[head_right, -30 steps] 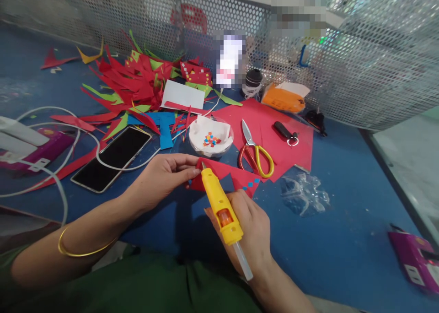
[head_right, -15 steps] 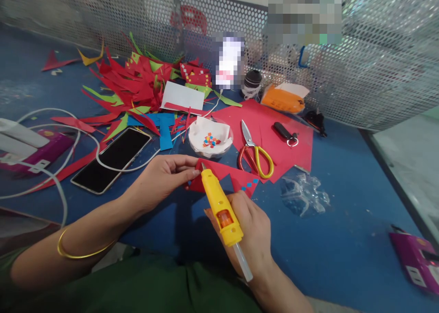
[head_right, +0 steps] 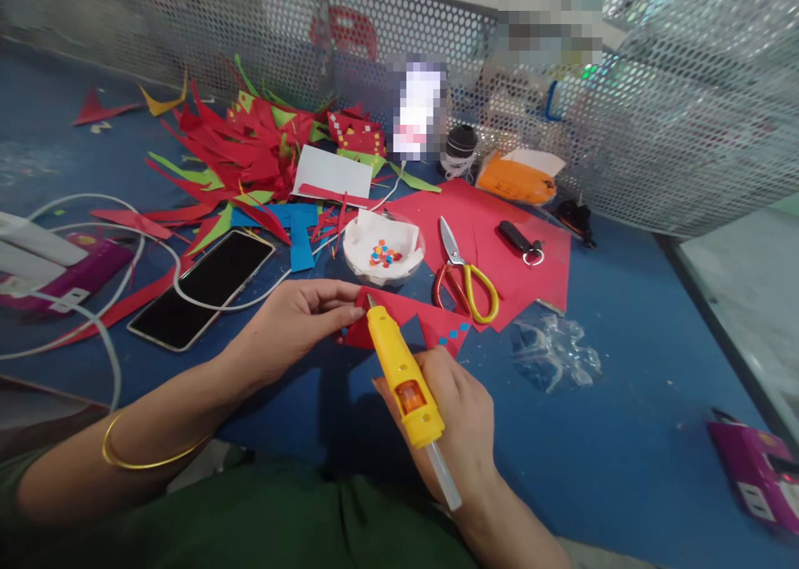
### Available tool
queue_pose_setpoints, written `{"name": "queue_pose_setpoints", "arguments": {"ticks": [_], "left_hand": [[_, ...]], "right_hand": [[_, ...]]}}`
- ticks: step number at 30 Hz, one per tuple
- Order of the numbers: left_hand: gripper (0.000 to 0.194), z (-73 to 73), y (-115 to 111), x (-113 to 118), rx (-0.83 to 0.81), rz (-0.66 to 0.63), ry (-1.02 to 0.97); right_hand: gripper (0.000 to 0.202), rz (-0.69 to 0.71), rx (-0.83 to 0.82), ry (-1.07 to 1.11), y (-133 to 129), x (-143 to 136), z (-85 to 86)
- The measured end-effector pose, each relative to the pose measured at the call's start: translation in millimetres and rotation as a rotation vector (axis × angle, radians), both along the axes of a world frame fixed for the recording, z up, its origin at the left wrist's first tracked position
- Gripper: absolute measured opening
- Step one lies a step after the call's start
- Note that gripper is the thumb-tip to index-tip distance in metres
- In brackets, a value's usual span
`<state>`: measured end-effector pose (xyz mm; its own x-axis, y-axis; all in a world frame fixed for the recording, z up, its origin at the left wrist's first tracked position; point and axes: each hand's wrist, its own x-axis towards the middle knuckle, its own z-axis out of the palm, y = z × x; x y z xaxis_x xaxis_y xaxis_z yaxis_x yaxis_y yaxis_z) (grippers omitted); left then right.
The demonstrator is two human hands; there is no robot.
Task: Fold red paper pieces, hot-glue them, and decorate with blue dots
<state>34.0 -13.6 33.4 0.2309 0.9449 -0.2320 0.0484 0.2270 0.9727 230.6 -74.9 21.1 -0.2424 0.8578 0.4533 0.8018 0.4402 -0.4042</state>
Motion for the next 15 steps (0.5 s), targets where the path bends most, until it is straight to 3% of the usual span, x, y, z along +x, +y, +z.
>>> {"name": "queue_pose_setpoints", "arguments": {"ticks": [15], "left_hand": [[0.028, 0.2, 0.1, 0.0, 0.024, 0.014, 0.014]], "right_hand": [[0.027, 0.012, 0.006, -0.024, -0.8, 0.8, -0.8]]}}
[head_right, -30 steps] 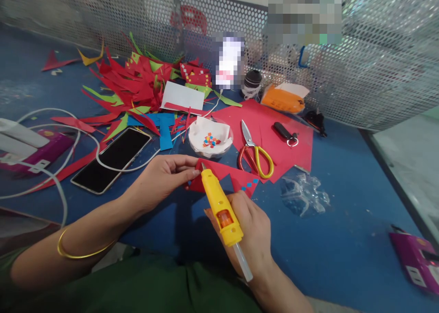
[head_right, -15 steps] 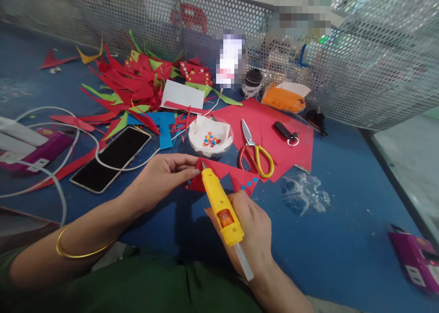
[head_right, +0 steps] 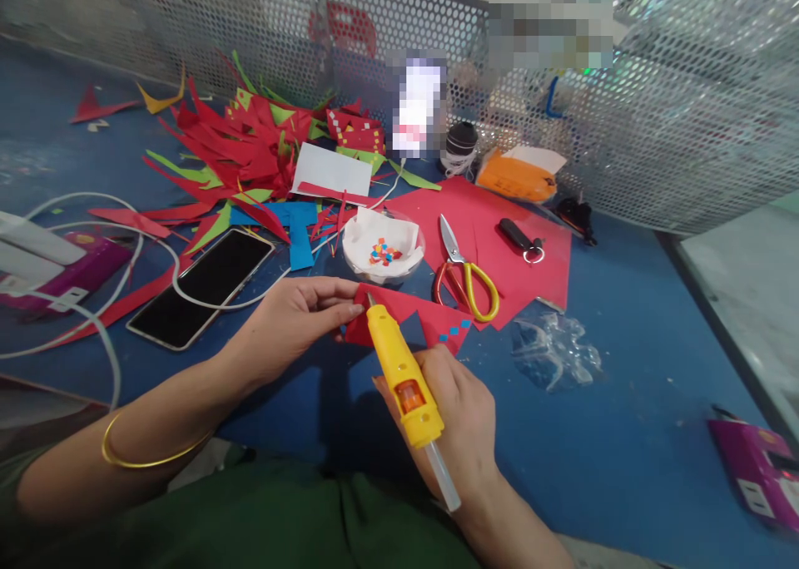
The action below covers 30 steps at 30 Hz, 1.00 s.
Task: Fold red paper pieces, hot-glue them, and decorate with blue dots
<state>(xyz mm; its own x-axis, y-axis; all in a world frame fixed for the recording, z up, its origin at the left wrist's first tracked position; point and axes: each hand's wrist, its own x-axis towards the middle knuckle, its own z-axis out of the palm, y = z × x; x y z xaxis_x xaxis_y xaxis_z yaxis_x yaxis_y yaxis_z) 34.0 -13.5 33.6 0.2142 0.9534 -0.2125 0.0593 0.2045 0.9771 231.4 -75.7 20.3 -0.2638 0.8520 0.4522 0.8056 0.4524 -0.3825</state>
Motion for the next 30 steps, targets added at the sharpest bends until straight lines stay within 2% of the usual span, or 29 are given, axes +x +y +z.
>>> {"name": "queue_pose_setpoints", "arguments": {"ticks": [12, 21, 25, 30], "left_hand": [[0.029, 0.3, -0.2, -0.5, -0.006, -0.003, 0.000], [0.023, 1.1, -0.4, 0.5, -0.027, 0.015, -0.034], [0.024, 1.1, -0.1, 0.5, -0.015, 0.011, -0.020], [0.027, -0.9, 0.5, 0.3, -0.030, 0.033, -0.005]], "right_hand": [[0.030, 0.004, -0.030, 0.039, 0.6, -0.9, 3.6], [0.012, 0.000, -0.077, 0.309, -5.3, 8.5, -4.7], [0.011, -0.045, -0.099, 0.367, -6.3, 9.3, -6.4], [0.020, -0.177, -0.171, 0.487, -5.2, 15.1, -8.5]]}}
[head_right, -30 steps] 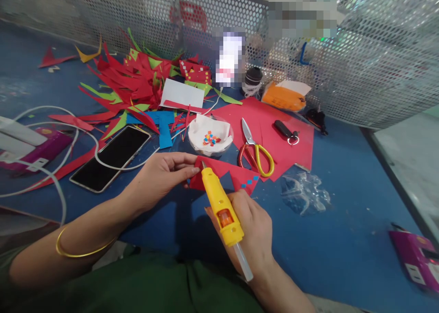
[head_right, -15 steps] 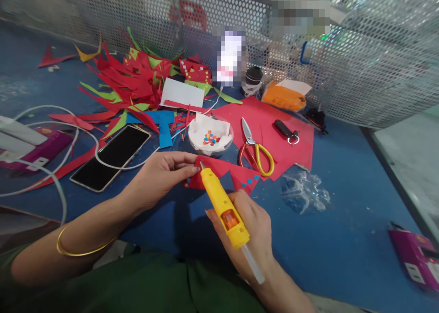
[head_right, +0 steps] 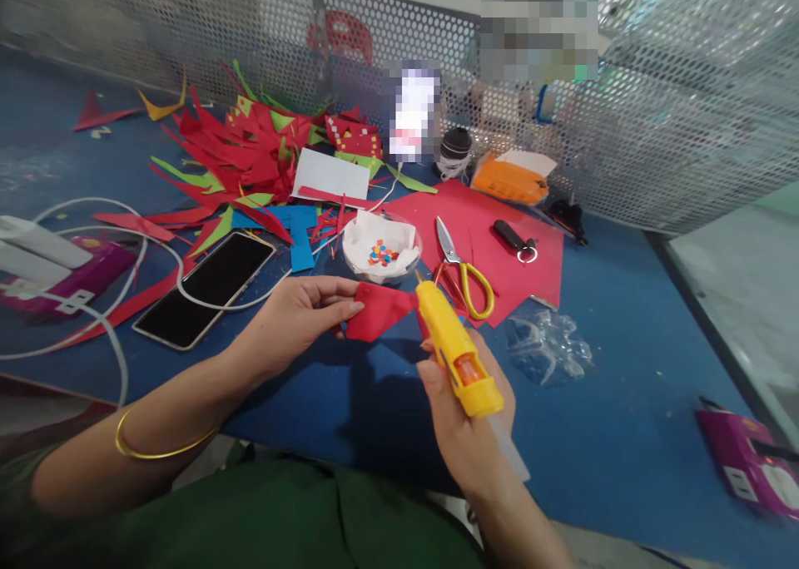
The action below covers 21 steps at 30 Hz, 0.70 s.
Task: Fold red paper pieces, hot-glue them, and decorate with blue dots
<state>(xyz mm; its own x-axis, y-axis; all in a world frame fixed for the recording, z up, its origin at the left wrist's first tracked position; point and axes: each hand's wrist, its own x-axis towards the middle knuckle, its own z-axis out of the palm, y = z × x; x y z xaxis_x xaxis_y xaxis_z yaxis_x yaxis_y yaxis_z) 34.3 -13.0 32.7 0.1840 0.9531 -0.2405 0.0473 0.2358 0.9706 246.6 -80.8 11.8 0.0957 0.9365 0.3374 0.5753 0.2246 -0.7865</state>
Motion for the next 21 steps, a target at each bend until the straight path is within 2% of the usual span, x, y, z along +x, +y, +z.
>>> {"name": "queue_pose_setpoints", "arguments": {"ticks": [2, 4, 7, 12, 16, 21], "left_hand": [[0.028, -0.4, 0.5, 0.0, -0.003, -0.002, -0.002], [0.029, -0.3, 0.8, 0.1, -0.004, -0.011, -0.008], [0.030, 0.4, 0.5, 0.4, -0.013, -0.011, -0.011], [0.029, 1.2, 0.0, 1.1, -0.005, 0.002, 0.001], [0.029, 2.9, 0.4, 1.3, 0.000, 0.022, 0.005], [0.027, 4.5, 1.8, 1.4, -0.017, 0.027, 0.011]], "right_hand": [[0.026, -0.077, -0.003, 0.004, 3.4, 7.6, 3.8], [0.031, -0.163, -0.034, -0.091, 8.7, 20.2, 10.9], [0.037, -0.283, -0.144, -0.286, 18.0, 48.5, 23.1], [0.038, -0.420, -0.165, -0.735, 30.4, 103.3, 31.3], [0.032, -0.394, -0.127, -0.917, 36.5, 134.2, 22.5], [0.031, -0.276, -0.124, -0.957, 41.4, 148.3, 7.1]]}}
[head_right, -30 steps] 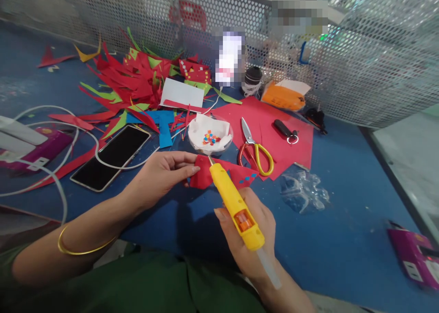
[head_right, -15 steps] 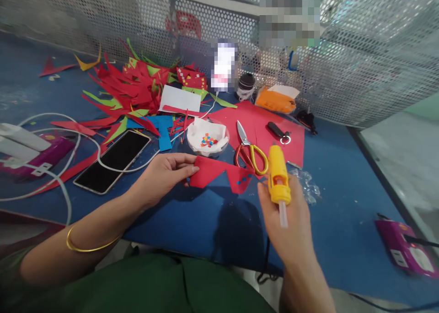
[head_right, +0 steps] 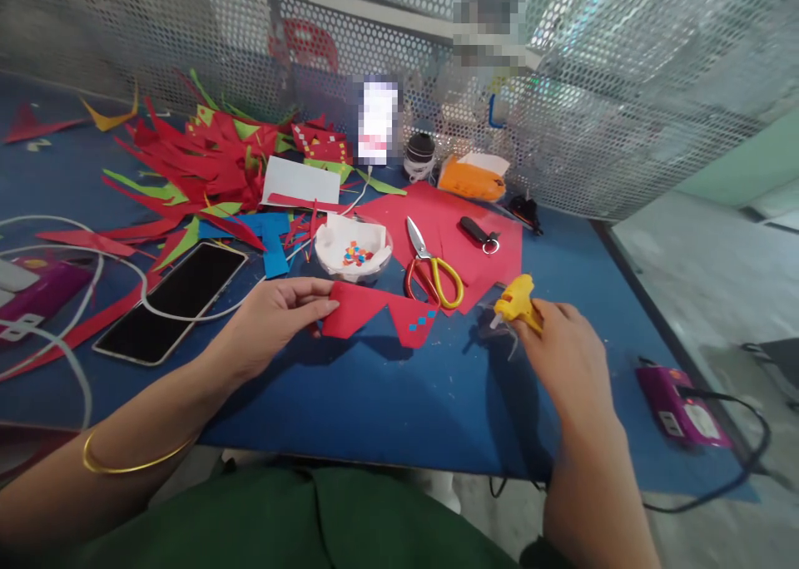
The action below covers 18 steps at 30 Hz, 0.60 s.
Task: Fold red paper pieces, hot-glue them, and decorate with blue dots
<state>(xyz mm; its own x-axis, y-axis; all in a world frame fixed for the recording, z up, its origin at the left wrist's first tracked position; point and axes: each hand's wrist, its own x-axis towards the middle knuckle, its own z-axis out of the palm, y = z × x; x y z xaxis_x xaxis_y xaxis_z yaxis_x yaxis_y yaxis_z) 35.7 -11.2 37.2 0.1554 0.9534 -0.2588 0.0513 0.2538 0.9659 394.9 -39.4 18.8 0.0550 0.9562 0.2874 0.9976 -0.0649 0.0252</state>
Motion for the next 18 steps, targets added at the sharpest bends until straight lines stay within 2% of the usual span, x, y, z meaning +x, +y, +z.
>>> {"name": "queue_pose_setpoints", "arguments": {"ticks": [6, 9, 12, 15, 18], "left_hand": [[0.025, -0.9, -0.4, 0.9, 0.000, 0.003, 0.011], [0.024, -1.8, -1.3, 0.6, -0.011, -0.018, -0.002], [0.024, -2.1, -1.9, 0.0, -0.023, -0.040, -0.019], [0.023, -1.7, -2.2, -0.4, -0.012, -0.048, -0.022], [0.022, -1.2, -2.1, -1.0, -0.003, -0.060, -0.016]], "right_hand": [[0.043, -0.006, 0.013, -0.034, -2.8, 0.4, -7.2], [0.042, 0.002, 0.046, -0.062, -5.2, 2.0, -9.2], [0.040, 0.029, -0.007, -0.101, -8.4, 4.5, -8.2], [0.044, 0.059, -0.048, -0.161, -13.2, 7.7, -0.1], [0.047, 0.075, 0.034, -0.192, -16.0, 6.2, 19.3]]}}
